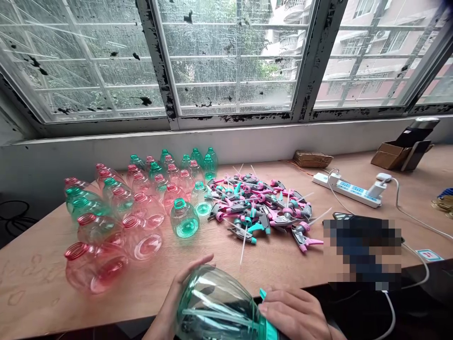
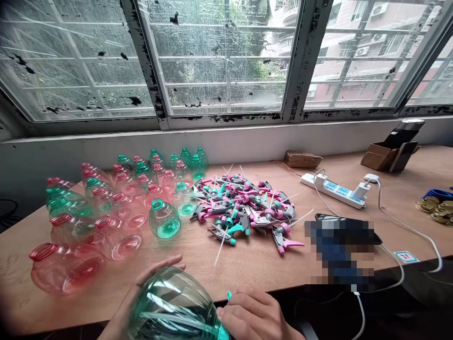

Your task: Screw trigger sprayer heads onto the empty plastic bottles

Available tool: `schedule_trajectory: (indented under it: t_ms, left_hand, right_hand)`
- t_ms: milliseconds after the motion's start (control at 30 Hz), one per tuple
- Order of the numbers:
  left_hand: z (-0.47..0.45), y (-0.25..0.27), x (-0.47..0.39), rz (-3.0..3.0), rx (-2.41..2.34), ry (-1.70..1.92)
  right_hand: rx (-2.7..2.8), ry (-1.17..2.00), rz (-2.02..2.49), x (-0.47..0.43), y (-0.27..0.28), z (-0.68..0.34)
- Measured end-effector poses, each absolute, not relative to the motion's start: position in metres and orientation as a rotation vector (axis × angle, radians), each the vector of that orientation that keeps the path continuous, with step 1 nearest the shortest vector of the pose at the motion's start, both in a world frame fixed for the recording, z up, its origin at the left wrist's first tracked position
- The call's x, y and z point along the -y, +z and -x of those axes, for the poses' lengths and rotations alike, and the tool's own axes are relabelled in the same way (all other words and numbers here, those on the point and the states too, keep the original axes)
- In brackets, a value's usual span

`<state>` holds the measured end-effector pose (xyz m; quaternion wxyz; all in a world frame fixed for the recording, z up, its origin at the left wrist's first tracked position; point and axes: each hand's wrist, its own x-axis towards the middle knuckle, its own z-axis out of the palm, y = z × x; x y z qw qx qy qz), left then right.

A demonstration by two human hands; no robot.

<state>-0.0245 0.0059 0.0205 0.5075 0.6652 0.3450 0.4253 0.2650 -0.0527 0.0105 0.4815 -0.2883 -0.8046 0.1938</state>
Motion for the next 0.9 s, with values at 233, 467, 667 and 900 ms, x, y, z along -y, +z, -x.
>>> schedule_trajectory:
  t_ms: [233, 467, 667, 900]
  left_hand:
    - [0.015, 0.032, 0.02, -1.608, -0.655, 1.365]
    - [0.021, 0.035, 0.019, -1.64, -0.671, 1.473]
    - [0.021, 0.023, 0.008, -1.8, -0.848, 1.314]
    - [0.027, 0.002, -0.02, -2.033, -1.025, 0.999]
  right_hand:
    - [1.614, 0.74, 1.051, 0.052, 0.01, -0.253]
    - [1.58, 0.936, 0.93, 0.046, 0.038, -0.256]
    - [1.501, 0.64, 0.968, 0.008, 0.082, -0.279]
    - [1.388, -0.071, 1.268, -0.157, 0.185, -0.367]
